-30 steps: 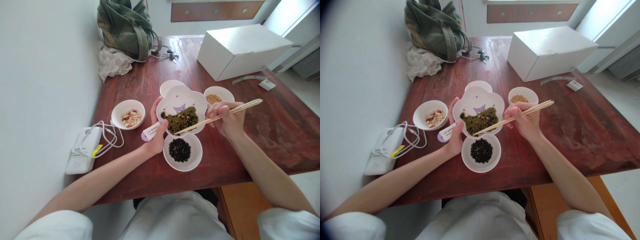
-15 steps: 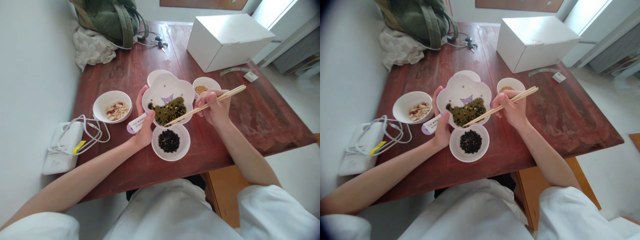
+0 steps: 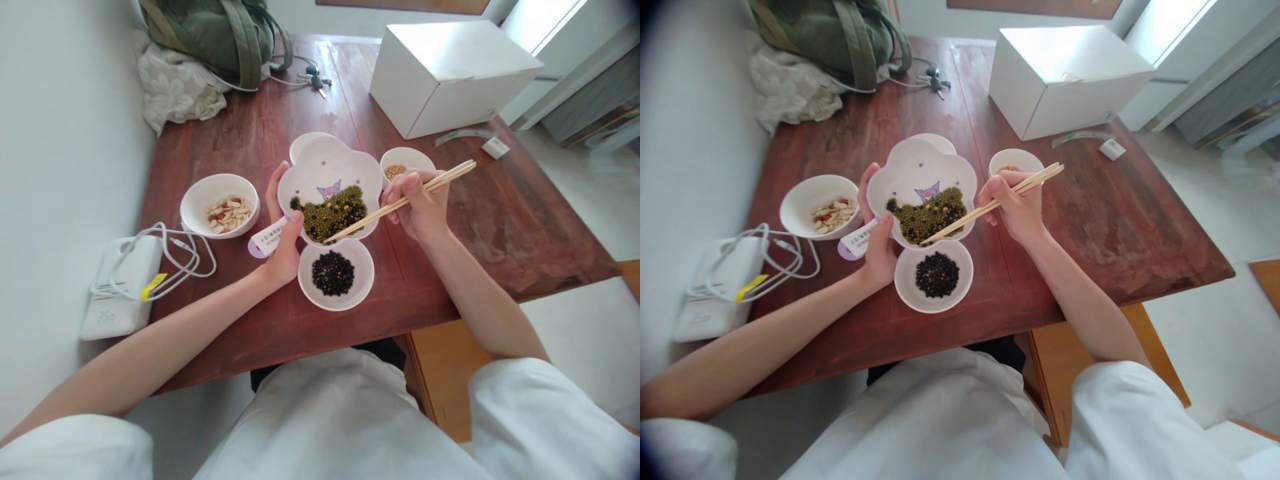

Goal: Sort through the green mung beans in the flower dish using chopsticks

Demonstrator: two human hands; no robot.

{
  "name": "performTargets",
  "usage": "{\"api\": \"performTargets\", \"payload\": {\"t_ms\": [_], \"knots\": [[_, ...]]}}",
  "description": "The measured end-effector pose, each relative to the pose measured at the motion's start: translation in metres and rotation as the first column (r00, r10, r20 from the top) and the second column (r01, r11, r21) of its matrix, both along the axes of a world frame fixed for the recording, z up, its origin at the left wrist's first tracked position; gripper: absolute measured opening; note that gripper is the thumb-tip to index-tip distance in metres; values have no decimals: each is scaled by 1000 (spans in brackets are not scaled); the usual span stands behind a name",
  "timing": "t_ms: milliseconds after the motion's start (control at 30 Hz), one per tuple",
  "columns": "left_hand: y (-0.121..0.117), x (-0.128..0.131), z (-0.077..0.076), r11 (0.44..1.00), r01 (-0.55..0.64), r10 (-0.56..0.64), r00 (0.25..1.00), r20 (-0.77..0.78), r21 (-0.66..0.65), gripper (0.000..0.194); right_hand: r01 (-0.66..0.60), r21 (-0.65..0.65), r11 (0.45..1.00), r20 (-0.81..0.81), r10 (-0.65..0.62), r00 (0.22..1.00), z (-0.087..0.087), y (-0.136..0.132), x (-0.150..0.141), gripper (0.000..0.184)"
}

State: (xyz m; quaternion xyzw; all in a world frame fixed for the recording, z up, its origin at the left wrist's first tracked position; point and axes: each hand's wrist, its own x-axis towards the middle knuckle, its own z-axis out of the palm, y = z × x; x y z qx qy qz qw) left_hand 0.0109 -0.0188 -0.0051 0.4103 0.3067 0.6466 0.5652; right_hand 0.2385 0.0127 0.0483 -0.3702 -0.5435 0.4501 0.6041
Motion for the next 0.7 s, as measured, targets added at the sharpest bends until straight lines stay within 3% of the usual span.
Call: {"api": "performTargets", "payload": {"t_ms": [233,500,700], "knots": [[4,-2,-4,999,0,0,1000,2,39,78,-6,0,1000,-3,6,1000,0,1,0,69],[1,-3,-3,999,-5,5,1000,-9,46,53,-28,22,999,-22,28,999,-1,2,0,65],[2,-2,0,995,-52,54,998,-28,80,58,-22,20,1000,-21,22,1000,-1,2,1,68]]}}
